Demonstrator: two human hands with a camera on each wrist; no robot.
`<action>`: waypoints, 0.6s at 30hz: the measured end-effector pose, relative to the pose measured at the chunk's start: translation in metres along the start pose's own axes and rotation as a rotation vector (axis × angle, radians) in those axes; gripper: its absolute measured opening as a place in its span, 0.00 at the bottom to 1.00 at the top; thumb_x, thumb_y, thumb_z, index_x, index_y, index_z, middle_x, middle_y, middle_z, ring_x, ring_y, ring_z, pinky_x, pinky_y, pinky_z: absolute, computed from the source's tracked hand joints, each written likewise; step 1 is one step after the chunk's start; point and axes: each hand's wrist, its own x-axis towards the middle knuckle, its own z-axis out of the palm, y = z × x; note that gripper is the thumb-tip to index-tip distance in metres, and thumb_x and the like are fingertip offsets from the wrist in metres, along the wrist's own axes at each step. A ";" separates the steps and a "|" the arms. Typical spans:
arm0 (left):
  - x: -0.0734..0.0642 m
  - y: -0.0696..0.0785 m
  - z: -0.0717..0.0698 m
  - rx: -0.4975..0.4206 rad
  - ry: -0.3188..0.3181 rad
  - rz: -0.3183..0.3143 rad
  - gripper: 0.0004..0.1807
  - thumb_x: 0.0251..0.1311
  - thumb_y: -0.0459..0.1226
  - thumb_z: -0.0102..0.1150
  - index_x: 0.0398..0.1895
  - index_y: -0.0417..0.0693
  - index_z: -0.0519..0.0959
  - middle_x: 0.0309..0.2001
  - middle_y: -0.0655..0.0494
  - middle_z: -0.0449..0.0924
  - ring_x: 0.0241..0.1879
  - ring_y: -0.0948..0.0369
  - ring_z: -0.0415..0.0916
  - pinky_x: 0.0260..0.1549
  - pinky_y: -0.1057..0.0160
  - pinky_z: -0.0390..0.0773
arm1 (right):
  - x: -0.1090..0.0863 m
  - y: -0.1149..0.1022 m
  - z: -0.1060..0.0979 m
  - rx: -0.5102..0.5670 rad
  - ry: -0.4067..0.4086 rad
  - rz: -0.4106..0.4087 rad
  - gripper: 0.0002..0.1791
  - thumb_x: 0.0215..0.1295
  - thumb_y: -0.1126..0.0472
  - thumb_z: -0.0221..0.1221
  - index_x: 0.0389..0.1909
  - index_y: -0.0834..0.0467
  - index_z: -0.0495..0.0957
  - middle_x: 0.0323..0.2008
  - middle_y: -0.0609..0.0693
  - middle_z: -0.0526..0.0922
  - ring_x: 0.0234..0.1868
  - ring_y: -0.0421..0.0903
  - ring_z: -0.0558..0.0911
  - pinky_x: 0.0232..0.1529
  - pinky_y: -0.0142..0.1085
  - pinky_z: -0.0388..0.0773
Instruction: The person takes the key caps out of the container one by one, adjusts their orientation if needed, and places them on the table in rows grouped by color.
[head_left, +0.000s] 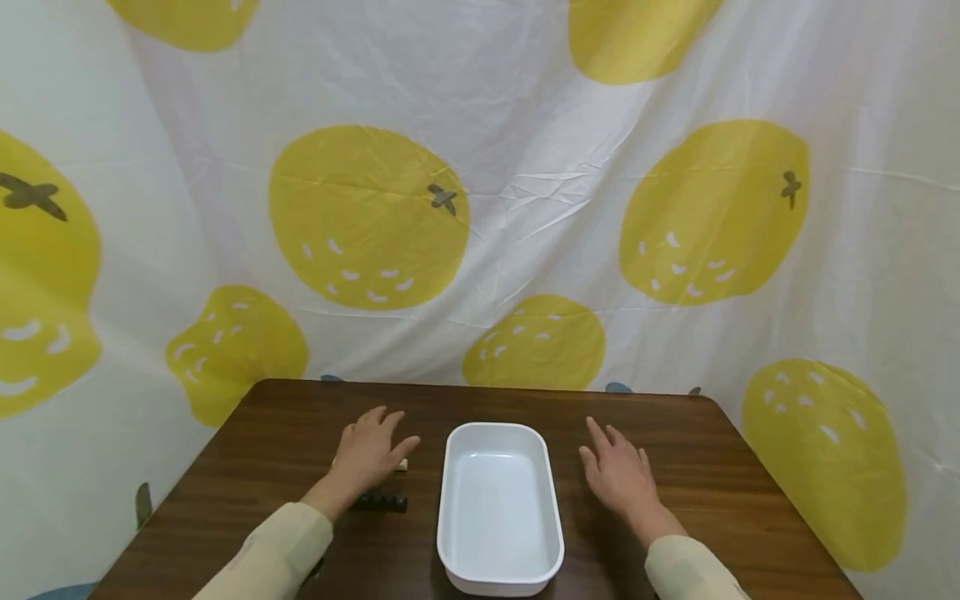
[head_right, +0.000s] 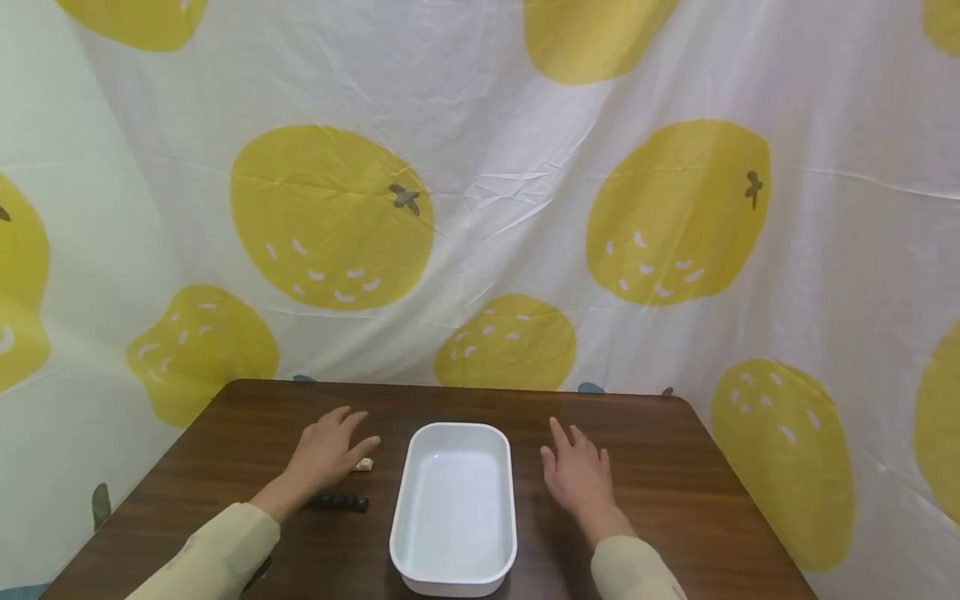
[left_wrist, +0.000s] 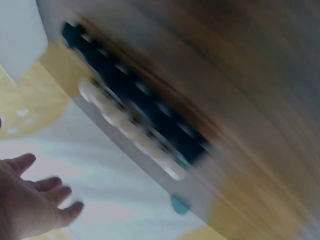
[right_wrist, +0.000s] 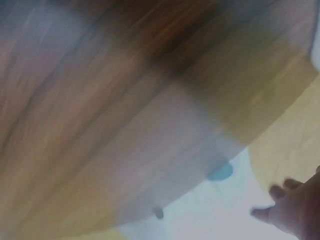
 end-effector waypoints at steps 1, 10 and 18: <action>0.004 0.007 0.003 0.013 -0.011 -0.013 0.37 0.69 0.59 0.50 0.71 0.43 0.67 0.70 0.32 0.59 0.70 0.37 0.55 0.63 0.33 0.55 | 0.002 0.003 0.000 -0.060 0.019 -0.013 0.32 0.77 0.49 0.46 0.75 0.60 0.58 0.69 0.72 0.60 0.69 0.71 0.60 0.65 0.69 0.48; 0.010 0.024 0.032 0.108 -0.085 -0.062 0.49 0.64 0.71 0.35 0.78 0.48 0.55 0.77 0.33 0.40 0.76 0.38 0.32 0.65 0.30 0.31 | 0.004 0.015 0.006 -0.202 -0.041 -0.013 0.50 0.67 0.24 0.37 0.76 0.57 0.56 0.74 0.72 0.46 0.74 0.71 0.43 0.63 0.73 0.30; 0.014 0.026 0.031 0.121 -0.080 -0.062 0.50 0.63 0.73 0.33 0.78 0.49 0.55 0.77 0.34 0.40 0.76 0.39 0.32 0.66 0.31 0.30 | 0.004 0.012 -0.002 -0.180 -0.065 0.019 0.49 0.68 0.25 0.36 0.77 0.58 0.54 0.74 0.73 0.45 0.74 0.72 0.42 0.62 0.73 0.30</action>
